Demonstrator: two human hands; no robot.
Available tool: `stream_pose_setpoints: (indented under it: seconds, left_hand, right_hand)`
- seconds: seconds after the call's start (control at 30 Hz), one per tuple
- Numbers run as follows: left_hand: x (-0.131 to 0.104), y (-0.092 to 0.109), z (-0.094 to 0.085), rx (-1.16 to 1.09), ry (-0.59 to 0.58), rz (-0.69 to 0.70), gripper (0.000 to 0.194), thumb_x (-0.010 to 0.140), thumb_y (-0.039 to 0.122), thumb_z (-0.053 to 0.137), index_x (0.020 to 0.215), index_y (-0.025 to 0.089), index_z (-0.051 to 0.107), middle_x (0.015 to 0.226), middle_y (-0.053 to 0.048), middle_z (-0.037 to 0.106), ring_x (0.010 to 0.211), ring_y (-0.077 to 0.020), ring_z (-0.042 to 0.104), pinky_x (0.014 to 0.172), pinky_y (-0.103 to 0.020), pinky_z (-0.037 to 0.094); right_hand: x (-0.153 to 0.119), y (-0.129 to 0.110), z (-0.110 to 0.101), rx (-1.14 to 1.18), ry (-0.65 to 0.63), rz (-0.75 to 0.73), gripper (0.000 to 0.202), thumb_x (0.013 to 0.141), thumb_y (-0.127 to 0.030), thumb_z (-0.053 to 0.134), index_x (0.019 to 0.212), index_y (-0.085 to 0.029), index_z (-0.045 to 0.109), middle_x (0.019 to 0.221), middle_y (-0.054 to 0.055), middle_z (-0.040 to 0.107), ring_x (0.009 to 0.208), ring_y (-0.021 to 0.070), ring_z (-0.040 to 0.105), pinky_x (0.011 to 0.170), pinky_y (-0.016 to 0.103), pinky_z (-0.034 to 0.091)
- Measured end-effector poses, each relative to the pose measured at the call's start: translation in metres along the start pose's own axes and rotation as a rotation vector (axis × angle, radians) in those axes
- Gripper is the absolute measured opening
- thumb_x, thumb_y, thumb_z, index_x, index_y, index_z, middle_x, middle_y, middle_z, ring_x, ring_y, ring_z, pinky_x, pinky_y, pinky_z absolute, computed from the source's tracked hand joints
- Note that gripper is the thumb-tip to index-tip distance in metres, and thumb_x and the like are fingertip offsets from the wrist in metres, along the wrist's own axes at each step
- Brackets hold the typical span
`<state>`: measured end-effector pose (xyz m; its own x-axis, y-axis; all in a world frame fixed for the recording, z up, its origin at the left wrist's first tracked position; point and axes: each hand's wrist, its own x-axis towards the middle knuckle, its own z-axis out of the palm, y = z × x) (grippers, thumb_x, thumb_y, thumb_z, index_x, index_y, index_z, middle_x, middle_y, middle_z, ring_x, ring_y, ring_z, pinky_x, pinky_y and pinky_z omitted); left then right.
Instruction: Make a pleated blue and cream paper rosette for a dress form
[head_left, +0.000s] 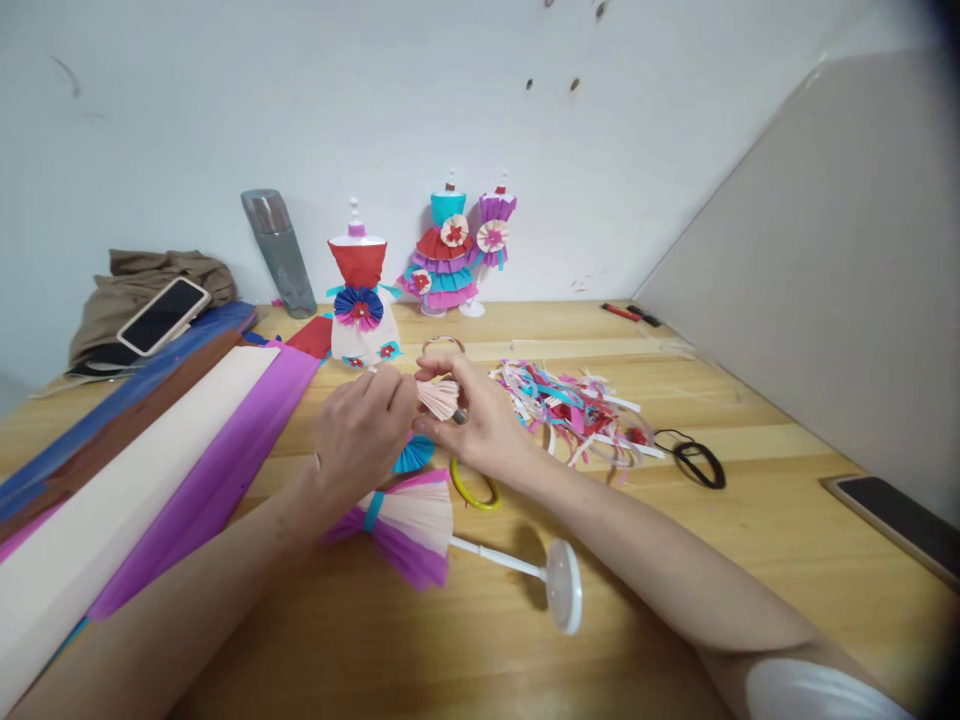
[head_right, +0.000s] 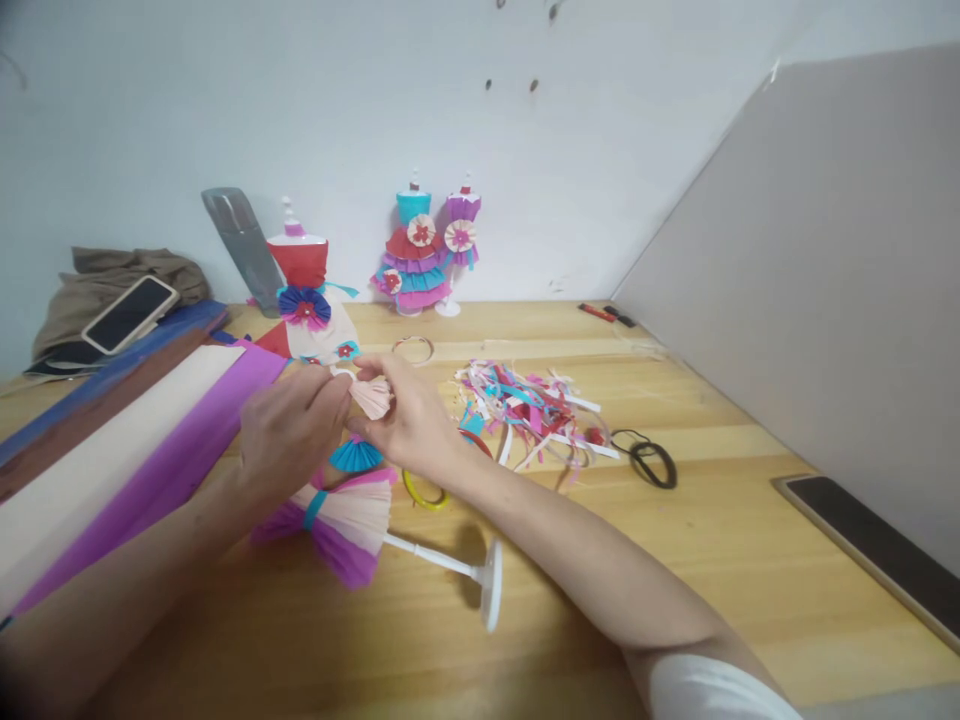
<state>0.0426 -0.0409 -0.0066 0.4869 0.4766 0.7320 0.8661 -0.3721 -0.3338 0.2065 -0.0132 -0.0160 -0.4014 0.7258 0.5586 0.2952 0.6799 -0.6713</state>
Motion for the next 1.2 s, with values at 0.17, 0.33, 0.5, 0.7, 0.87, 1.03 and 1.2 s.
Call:
stream_pose_setpoints:
  seconds: [0.17,0.33,0.5,0.7,0.87,1.03,1.2]
  left_hand:
    - [0.002,0.005,-0.003,0.060,0.058,0.023,0.024,0.089,0.008,0.050,0.070,0.019,0.058,0.061,-0.002,0.051,0.059,-0.0186,0.048,0.054,-0.032,0.032]
    - [0.001,0.008,-0.004,0.042,0.024,0.006,0.025,0.089,0.007,0.048,0.070,0.019,0.058,0.061,-0.002,0.052,0.058,-0.0189,0.049,0.053,-0.032,0.031]
    - [0.000,0.006,-0.004,-0.073,-0.066,-0.054,0.024,0.091,0.011,0.049,0.071,0.020,0.058,0.063,-0.002,0.054,0.058,-0.0180,0.051,0.052,-0.031,0.032]
    - [0.004,0.004,-0.011,-0.182,-0.091,-0.077,0.020,0.093,0.014,0.051,0.076,0.018,0.061,0.067,-0.003,0.061,0.062,-0.0179,0.056,0.054,-0.030,0.036]
    - [0.006,0.003,-0.009,-0.292,-0.055,-0.111,0.022,0.094,0.016,0.049,0.077,0.017,0.063,0.069,-0.002,0.064,0.061,-0.0162,0.058,0.055,-0.027,0.040]
    - [0.008,-0.002,-0.007,-0.448,-0.065,-0.190,0.018,0.093,0.019,0.051,0.084,0.018,0.067,0.073,-0.002,0.066,0.066,-0.0145,0.059,0.059,-0.024,0.043]
    - [0.010,-0.003,-0.008,-0.726,-0.234,-0.354,0.035,0.080,0.015,0.062,0.114,0.021,0.065,0.078,0.002,0.065,0.055,-0.0096,0.053,0.054,-0.022,0.043]
  right_hand:
    - [-0.002,0.006,0.005,-0.023,0.114,-0.087,0.022,0.080,-0.023,0.065,0.101,-0.019,0.062,0.094,0.006,0.070,0.079,0.0182,0.064,0.070,0.031,0.051]
    - [-0.003,0.005,0.005,-0.012,0.167,-0.066,0.008,0.084,-0.026,0.062,0.087,-0.019,0.065,0.078,0.003,0.068,0.068,0.0151,0.061,0.061,0.027,0.048]
    - [-0.002,0.003,0.001,0.028,0.166,0.006,0.007,0.082,-0.024,0.061,0.081,-0.019,0.066,0.075,0.002,0.067,0.065,0.0148,0.060,0.062,0.027,0.046]
    - [0.000,0.008,-0.001,0.136,0.181,0.072,0.008,0.078,-0.026,0.065,0.077,-0.019,0.067,0.068,0.002,0.066,0.062,0.0152,0.058,0.059,0.028,0.043]
    - [0.002,0.009,-0.003,0.209,0.189,0.114,0.007,0.077,-0.026,0.066,0.076,-0.019,0.067,0.066,0.002,0.066,0.060,0.0154,0.056,0.059,0.029,0.043]
    - [0.003,0.006,-0.005,0.199,0.165,0.144,0.008,0.077,-0.026,0.065,0.074,-0.019,0.066,0.065,0.001,0.066,0.060,0.0148,0.057,0.058,0.028,0.044]
    - [0.005,0.005,-0.008,0.367,0.182,0.230,0.012,0.075,-0.030,0.069,0.078,-0.019,0.065,0.066,0.001,0.065,0.059,0.0151,0.061,0.057,0.028,0.046]
